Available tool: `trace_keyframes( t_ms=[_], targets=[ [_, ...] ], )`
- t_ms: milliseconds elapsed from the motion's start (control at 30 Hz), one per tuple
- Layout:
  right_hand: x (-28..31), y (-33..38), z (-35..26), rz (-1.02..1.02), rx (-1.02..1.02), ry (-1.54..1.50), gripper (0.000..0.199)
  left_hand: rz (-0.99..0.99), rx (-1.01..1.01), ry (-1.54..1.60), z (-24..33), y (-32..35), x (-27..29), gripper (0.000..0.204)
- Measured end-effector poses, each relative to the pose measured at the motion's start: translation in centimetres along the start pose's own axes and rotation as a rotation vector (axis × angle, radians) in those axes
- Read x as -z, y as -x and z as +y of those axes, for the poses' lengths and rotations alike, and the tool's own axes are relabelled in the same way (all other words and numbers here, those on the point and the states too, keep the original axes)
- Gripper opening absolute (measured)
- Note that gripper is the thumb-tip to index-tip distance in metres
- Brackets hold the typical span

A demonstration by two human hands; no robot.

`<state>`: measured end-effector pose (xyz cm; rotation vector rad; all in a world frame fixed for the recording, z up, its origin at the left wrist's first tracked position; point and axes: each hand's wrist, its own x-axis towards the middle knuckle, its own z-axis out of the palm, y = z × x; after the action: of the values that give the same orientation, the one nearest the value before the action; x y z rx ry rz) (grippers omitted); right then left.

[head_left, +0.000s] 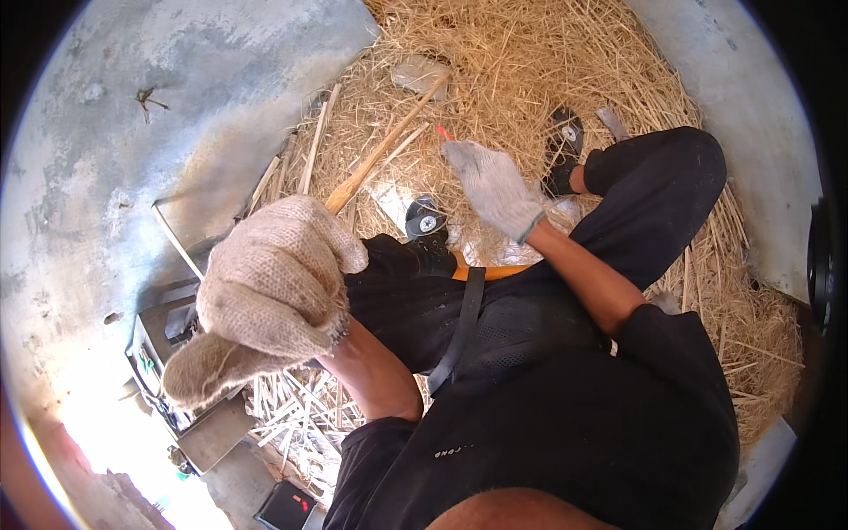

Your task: The person shaves a wood strip using a utility knife while holding the wood by hand in gloved hands.

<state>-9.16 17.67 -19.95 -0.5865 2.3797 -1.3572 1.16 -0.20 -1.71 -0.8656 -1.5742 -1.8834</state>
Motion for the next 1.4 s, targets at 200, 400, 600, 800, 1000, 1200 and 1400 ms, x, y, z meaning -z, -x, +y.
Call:
trace_keyframes(
  t_ms=[200, 400, 600, 800, 1000, 1200, 1400],
  targets=[
    [0.9, 4.0, -7.9, -0.192, 0.194, -0.182, 0.033, 0.128, -0.015, -0.007, 0.3, 1.0, 1.6, 0.08],
    [-3.1, 0.6, -3.2, -0.038, 0.298, 0.061, 0.031, 0.125, -0.014, -0.02, 0.1, 0.9, 2.0, 0.08],
    [-1.7, -1.0, 0.1, 0.182, 0.077, -0.049, 0.055, 0.17, -0.043, -0.018, -0.5, 0.7, 0.7, 0.08],
    [-0.4, 1.3, -7.0, -0.221, 0.184, -0.236, 0.041, 0.354, -0.048, -0.014, -0.1, 1.6, 1.1, 0.077],
    [-4.6, -6.3, 6.3, 0.038, 0.144, 0.1, 0.07, 0.366, -0.067, -0.014, -0.8, 1.1, 0.8, 0.076],
    [-0.1, -2.2, -3.0, -0.039, 0.02, -0.186, 0.064, 0.376, -0.086, -0.021, -0.4, 1.4, 1.2, 0.077],
    [-2.3, -0.9, -6.5, -0.167, 0.292, -0.15, 0.052, 0.47, -0.099, -0.046, -0.5, 1.6, 0.8, 0.074]
  ],
)
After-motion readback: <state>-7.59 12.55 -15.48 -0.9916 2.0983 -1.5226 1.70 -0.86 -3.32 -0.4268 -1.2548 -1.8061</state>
